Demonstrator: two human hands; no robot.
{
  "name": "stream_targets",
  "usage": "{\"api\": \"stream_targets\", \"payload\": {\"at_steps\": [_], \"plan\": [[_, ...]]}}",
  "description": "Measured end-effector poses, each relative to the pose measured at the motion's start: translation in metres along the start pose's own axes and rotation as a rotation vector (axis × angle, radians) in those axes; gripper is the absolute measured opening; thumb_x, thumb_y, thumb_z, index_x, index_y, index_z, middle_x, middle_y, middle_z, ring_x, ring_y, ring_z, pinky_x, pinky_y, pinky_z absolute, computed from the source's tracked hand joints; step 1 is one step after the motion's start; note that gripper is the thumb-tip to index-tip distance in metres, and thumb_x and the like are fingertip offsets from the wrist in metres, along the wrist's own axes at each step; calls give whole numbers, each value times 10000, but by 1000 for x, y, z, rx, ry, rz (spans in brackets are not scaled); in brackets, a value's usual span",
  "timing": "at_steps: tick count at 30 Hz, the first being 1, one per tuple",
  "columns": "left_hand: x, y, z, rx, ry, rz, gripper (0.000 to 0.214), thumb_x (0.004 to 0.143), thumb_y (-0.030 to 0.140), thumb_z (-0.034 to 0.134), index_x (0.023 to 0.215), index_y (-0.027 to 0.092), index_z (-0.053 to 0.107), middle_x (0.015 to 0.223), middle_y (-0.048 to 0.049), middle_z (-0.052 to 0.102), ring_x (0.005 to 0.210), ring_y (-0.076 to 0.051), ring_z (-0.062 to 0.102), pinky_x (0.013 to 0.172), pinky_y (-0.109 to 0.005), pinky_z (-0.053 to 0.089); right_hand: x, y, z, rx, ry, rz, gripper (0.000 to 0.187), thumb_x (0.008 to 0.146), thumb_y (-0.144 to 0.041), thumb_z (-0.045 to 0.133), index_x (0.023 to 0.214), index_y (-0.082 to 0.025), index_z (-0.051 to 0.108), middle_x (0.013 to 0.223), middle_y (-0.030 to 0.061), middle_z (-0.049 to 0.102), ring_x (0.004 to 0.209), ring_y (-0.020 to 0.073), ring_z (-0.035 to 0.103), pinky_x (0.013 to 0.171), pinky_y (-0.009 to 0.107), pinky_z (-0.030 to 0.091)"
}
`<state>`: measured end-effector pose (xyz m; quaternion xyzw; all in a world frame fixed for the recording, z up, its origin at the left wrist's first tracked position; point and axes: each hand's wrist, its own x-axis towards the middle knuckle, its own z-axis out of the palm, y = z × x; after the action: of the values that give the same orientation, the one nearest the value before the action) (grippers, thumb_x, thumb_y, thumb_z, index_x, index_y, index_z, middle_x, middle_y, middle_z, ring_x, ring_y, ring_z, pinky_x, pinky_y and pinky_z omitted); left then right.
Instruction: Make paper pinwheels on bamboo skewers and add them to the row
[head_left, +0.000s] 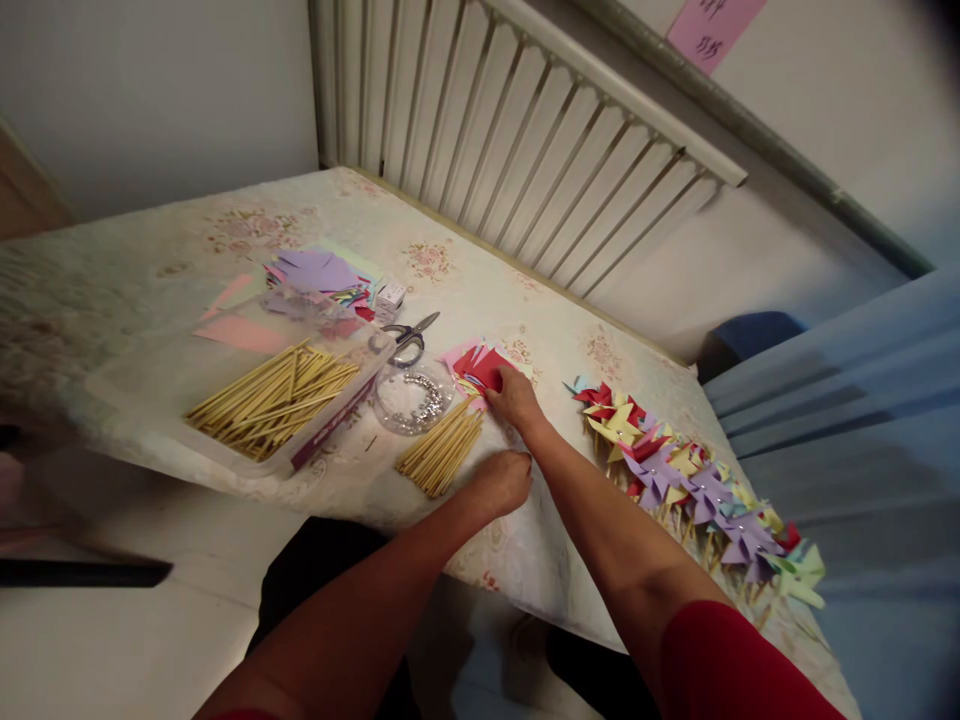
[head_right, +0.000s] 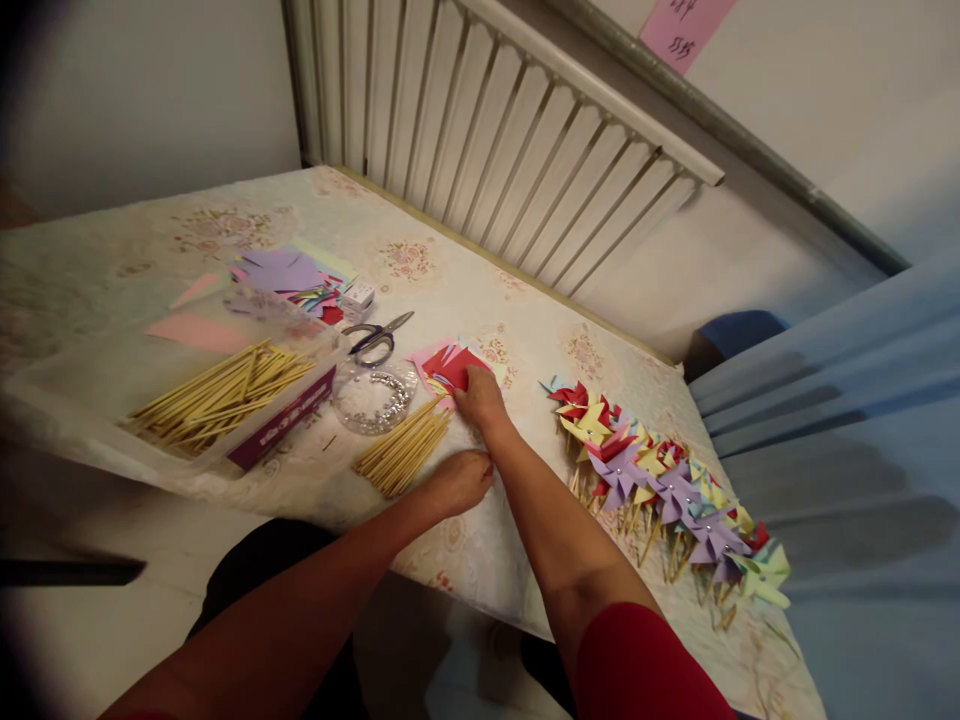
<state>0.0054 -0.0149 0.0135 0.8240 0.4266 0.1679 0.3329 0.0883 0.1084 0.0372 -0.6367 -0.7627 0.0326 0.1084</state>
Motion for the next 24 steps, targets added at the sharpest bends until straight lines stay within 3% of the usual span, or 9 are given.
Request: {"api": "stream_targets", "payload": {"at_steps": [19,24], "plan": [[-3,3,-7,24,-38,-18,251,907,183,420,959,138,661,959,-126,705,863,-221,631,832,-353,498,5,6,-5,108,-26,55,167,774,-146,556,887,-172,676,853,37,691,768,178,557,730,280,391],[-2,2,-6,38,-37,-9,266,902,187,414,966,132,666,961,-126,708,873,-235,649,822,-365,510,7,6,-6,77,8,167,223,774,-119,487,845,-162,694,799,54,691,761,193,569,725,288,379]]}}
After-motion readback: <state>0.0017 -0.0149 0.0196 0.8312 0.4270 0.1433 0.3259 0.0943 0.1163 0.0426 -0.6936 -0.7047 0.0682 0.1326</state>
